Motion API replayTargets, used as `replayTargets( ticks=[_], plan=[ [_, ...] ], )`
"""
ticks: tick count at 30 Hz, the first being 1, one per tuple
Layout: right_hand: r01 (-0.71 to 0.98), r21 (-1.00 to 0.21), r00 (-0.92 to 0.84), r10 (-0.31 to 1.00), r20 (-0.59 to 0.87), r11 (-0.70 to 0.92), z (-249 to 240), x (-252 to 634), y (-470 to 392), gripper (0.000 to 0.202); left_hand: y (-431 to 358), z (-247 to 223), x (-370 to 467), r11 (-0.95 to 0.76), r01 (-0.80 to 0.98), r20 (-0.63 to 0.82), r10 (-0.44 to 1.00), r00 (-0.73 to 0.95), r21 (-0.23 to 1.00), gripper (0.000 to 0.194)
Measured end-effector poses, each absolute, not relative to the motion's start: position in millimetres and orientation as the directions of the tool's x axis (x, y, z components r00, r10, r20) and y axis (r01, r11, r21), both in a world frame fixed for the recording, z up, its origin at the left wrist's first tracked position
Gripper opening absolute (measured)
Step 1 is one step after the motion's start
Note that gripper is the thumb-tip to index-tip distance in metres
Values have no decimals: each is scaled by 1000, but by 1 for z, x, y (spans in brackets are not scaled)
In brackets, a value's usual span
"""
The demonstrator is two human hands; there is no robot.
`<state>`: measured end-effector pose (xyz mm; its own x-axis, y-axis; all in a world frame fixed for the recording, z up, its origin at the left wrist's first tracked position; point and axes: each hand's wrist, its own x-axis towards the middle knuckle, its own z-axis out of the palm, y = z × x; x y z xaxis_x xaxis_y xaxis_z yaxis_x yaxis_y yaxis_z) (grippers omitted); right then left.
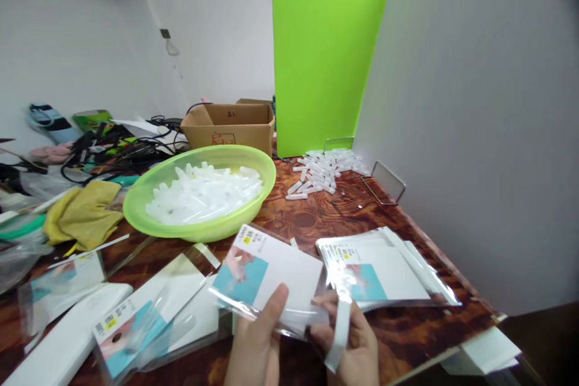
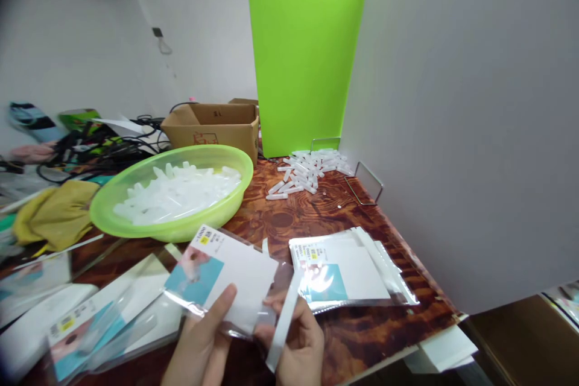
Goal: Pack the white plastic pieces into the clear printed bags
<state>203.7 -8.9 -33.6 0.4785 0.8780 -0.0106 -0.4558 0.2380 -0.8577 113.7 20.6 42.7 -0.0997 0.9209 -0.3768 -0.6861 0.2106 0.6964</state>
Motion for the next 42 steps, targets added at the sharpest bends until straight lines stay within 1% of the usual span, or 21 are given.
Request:
replayTargets(
  ticks=[2, 4, 6, 9, 11, 15, 17, 18, 20, 21, 23, 25, 28, 29, 30, 32, 34, 36, 39, 41, 42],
  plan=[
    [-332, -885, 497, 858, 129, 325, -39, 206, -6, 24, 17, 42, 117, 264, -700, -414, 909, -49, 664, 102],
    [-227, -887, 432, 858, 278, 402, -39, 208, -4, 17, 14, 43, 117, 309, -704, -437, 899, -2, 639, 102],
    [-157, -875, 356, 853, 383, 458, -34, 209, -3, 9, 12, 43, 115, 320, -700, -425, 905, 25, 639, 101],
    [-88, -868, 266, 851, 453, 489, -26, 209, -4, 7, 12, 44, 110, 313, -682, -399, 916, 33, 661, 107],
    [0, -869, 214, 849, 483, 495, -24, 210, -3, 8, 10, 45, 107, 306, -660, -376, 926, 39, 686, 106],
    [189, -802, 235, 767, 598, 567, -18, 219, 1, 17, 8, 49, 102, 309, -631, -305, 945, 118, 712, 90],
    [259, -754, 135, 750, 647, 604, -11, 228, 3, 23, 9, 50, 97, 321, -606, -266, 947, 182, 728, 85],
    [297, -735, 34, 762, 647, 610, -7, 233, 3, 24, 10, 51, 94, 330, -590, -245, 944, 222, 737, 82],
    [379, -706, -169, 795, 583, 598, 3, 240, 3, 28, 14, 50, 87, 344, -555, -203, 932, 302, 758, 75],
    [417, -694, -231, 807, 544, 587, 7, 242, 3, 30, 16, 49, 85, 353, -537, -188, 922, 338, 766, 72],
    [468, -680, -278, 824, 493, 564, 11, 242, 1, 31, 19, 46, 82, 375, -500, -189, 904, 384, 781, 68],
    [526, -682, -218, 856, 469, 508, 10, 234, -2, 25, 20, 44, 82, 400, -484, -210, 892, 400, 778, 67],
    [620, -715, 83, 879, 470, 324, 0, 218, -7, 20, 17, 43, 88, 461, -522, -228, 864, 449, 718, 67],
    [637, -721, 175, 860, 480, 273, -3, 214, -9, 20, 15, 43, 89, 475, -532, -236, 859, 455, 701, 65],
    [644, -719, 215, 840, 499, 262, -5, 212, -11, 19, 14, 43, 89, 484, -537, -245, 855, 457, 691, 62],
    [635, -702, 179, 823, 540, 322, -5, 215, -16, 15, 12, 44, 88, 495, -542, -262, 853, 450, 679, 59],
    [587, -708, 103, 832, 545, 392, 2, 225, -22, 19, 12, 43, 86, 489, -574, -281, 865, 416, 656, 63],
    [491, -763, 42, 863, 503, 421, 12, 236, -26, 28, 15, 42, 85, 446, -654, -325, 895, 306, 611, 69],
    [316, -856, 5, 901, 434, 410, 21, 238, -27, 34, 18, 40, 89, 311, -765, -422, 905, 56, 565, 72],
    [259, -881, 30, 908, 418, 397, 20, 230, -23, 36, 17, 39, 94, 284, -794, -426, 904, 34, 538, 71],
    [274, -881, 67, 906, 417, 386, 19, 226, -20, 34, 15, 37, 95, 290, -789, -408, 911, 55, 541, 70]
  ],
)
